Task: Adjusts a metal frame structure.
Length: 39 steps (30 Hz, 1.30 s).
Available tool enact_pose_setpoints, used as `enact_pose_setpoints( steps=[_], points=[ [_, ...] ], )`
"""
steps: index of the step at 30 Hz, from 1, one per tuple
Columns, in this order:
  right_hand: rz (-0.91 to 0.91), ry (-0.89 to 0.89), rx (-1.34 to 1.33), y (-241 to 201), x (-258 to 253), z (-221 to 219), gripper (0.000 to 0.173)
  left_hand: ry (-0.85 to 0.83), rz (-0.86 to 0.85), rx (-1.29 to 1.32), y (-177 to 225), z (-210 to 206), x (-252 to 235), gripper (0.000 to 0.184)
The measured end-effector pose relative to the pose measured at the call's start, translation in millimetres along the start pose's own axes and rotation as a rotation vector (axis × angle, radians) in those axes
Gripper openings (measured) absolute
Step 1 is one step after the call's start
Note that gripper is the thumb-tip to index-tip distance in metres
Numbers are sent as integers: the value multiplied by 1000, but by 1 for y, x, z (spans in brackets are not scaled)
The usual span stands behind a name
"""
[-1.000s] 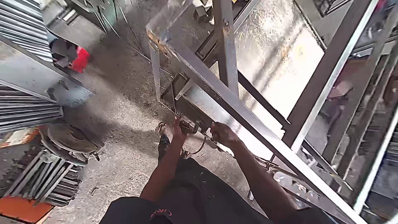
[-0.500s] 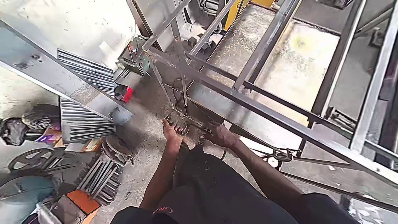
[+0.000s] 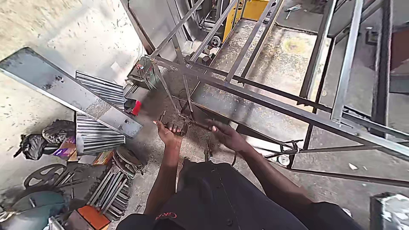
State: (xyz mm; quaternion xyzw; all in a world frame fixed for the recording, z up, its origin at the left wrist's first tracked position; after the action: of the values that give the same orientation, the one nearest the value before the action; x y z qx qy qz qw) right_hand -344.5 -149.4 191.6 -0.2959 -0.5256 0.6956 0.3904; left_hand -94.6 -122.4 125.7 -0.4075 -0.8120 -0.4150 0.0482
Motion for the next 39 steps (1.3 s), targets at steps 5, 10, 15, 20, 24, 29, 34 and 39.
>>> enact_pose_setpoints(
  steps=[5,10,15,20,24,29,34,39],
  points=[
    [-84,90,70,39,-35,-11,41,-109,71,86,31,-3,-10,68],
    [127,-78,-72,-31,-20,-95,38,-117,-64,99,99,-1,-42,61],
    [144,196,-58,-50,-77,-85,39,-178,-45,135,132,10,-67,58],
    [65,-31,-10,-30,-74,-171,32,-164,-45,192,164,21,-100,61],
    [172,69,-75,-80,-92,-158,39,-172,-31,147,174,24,-115,64],
    [-58,122,0,-20,-108,-172,29,-195,12,155,176,22,-117,63],
    [105,31,-123,-79,-84,-196,35,-219,-23,95,189,22,-128,63],
    [-64,254,-58,-37,-109,-164,32,-283,29,145,181,18,-128,65]
  ],
)
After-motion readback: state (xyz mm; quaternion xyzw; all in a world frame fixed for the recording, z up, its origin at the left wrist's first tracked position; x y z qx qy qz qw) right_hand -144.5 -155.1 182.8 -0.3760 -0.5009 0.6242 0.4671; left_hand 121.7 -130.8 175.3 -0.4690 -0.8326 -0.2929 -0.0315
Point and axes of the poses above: each hand's wrist, its own x-axis away from the middle knuckle, its own z-axis out of the back of the hand, y = z × x, the point moved 8 cm from there along -x, towards the middle knuckle, and after that the axes turned 7 degrees about y, right-handed, at the moved point
